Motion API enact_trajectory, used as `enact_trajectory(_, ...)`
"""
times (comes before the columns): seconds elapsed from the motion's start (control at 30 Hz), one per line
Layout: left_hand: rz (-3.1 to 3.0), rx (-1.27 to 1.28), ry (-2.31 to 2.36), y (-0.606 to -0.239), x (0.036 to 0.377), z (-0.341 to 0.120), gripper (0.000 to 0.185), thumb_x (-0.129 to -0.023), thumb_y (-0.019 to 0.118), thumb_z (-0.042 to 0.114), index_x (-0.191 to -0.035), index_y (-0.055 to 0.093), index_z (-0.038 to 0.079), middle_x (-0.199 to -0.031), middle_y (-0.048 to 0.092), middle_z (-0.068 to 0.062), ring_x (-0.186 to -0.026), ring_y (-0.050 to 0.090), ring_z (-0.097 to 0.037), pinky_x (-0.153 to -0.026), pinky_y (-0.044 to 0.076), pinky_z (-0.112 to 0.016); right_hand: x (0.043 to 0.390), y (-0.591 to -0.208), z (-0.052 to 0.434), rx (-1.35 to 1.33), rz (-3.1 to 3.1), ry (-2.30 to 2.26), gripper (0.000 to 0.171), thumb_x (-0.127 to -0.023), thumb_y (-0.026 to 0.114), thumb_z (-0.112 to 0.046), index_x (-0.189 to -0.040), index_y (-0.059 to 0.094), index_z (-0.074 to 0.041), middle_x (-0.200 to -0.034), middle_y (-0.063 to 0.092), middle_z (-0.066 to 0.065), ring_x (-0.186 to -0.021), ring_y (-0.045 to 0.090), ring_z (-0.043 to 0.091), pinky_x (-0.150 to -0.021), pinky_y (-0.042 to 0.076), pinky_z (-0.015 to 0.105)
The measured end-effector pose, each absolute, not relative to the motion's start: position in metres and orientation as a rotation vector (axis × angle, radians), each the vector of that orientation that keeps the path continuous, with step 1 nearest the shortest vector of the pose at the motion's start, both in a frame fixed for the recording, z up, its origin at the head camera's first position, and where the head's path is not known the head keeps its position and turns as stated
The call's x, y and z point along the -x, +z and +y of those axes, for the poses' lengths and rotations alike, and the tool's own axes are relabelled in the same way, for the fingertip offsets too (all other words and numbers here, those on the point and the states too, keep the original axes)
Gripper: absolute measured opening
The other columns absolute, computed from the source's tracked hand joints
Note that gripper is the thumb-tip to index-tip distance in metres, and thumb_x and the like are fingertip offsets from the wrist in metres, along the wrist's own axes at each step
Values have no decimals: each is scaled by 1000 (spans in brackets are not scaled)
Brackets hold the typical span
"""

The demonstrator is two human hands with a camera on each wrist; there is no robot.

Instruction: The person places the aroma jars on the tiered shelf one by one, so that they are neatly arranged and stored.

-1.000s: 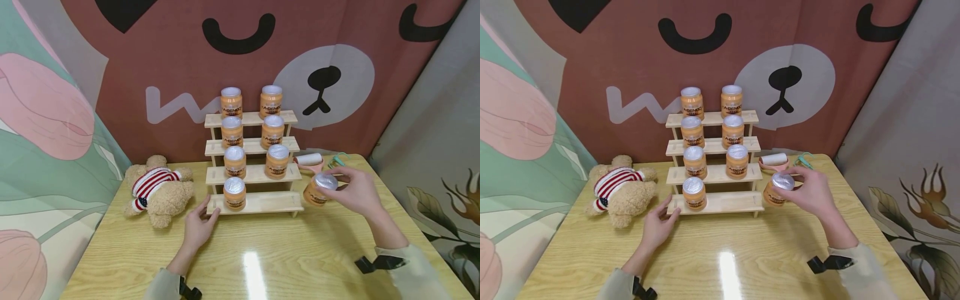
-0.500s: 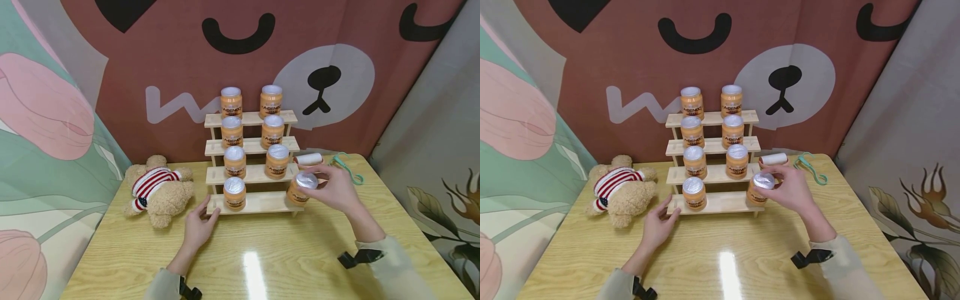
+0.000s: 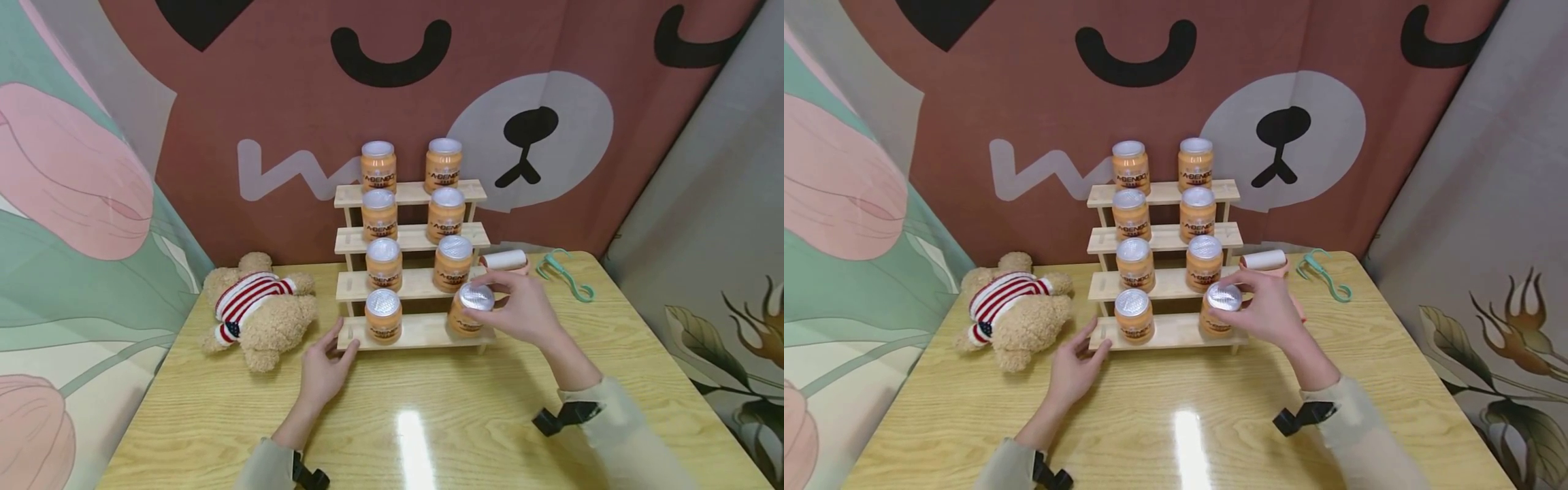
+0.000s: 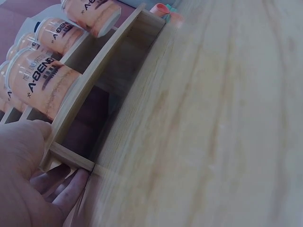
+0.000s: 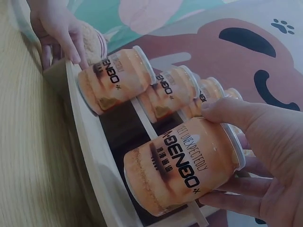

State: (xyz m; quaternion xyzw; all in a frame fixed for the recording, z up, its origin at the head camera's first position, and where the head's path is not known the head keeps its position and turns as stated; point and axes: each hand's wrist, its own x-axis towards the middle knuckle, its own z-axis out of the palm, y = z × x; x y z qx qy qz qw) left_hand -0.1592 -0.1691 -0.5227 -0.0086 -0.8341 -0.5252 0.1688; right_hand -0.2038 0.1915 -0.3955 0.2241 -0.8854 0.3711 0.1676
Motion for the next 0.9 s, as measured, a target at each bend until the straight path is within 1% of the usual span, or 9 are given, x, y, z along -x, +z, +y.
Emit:
enact_trajectory(0.13,-2375,22,-1485,-523,158,-169,59,-96,82,18,-148,60,1,-145,64,-25,-112,77,-40,-78,67,-32,205,-398,186,-685,-2515,1087,42,-71,100,-17,-109,81,-10,-111,80,9,-90,80,26,-74,66,37)
enact_trajectory(0.23,-2373,26,-1482,-523,158,-168,59,-96,82,18,-148,61,0,-145,64,-25,-112,77,-39,-78,67,-32,206,-401,183,-726,-2508,1116,42,-71,101,-15,-108,81,-11,-108,79,6,-92,78,22,-79,66,32)
enact_trajectory(0.37,-2369,29,-1495,-523,158,-167,59,-96,82,18,-148,60,0,-145,64,-25,-112,77,-39,-79,67,-32,207,-402,178,-765,-2502,1119,41,-71,101,-17,-106,81,-11,-103,77,4,-93,77,21,-78,67,36)
enact_trajectory(0.47,-2364,34,-1501,-522,158,-167,59,-96,82,18,-148,60,0,-145,64,-25,-111,77,-39,-80,67,-32,207,-402,176,-754,-2508,1062,43,-70,102,-23,-106,82,-12,-105,76,3,-96,76,21,-73,67,39)
enact_trajectory(0.6,-2357,49,-1496,-523,158,-166,59,-96,82,17,-147,60,-1,-144,65,-25,-110,77,-39,-78,66,-30,206,-405,176,-708,-2527,966,43,-70,102,-29,-104,84,-11,-107,77,4,-101,72,21,-68,65,33)
enact_trajectory(0.7,-2364,49,-1502,-523,157,-166,58,-96,82,17,-147,60,0,-144,64,-26,-110,77,-38,-78,66,-29,207,-408,176,-685,-2532,939,41,-71,102,-30,-103,86,-11,-106,76,3,-101,70,19,-68,63,30)
enact_trajectory(0.83,-2366,37,-1524,-523,157,-165,59,-96,82,17,-148,60,1,-144,64,-26,-110,78,-38,-79,66,-28,207,-409,174,-674,-2516,925,41,-71,101,-30,-104,86,-11,-105,76,4,-99,70,20,-70,64,35)
enact_trajectory(0.9,-2362,31,-1525,-523,157,-165,60,-95,83,18,-148,61,2,-142,66,-26,-109,78,-37,-79,66,-28,207,-410,173,-670,-2514,924,41,-71,101,-30,-104,86,-11,-106,75,6,-99,70,23,-71,64,36)
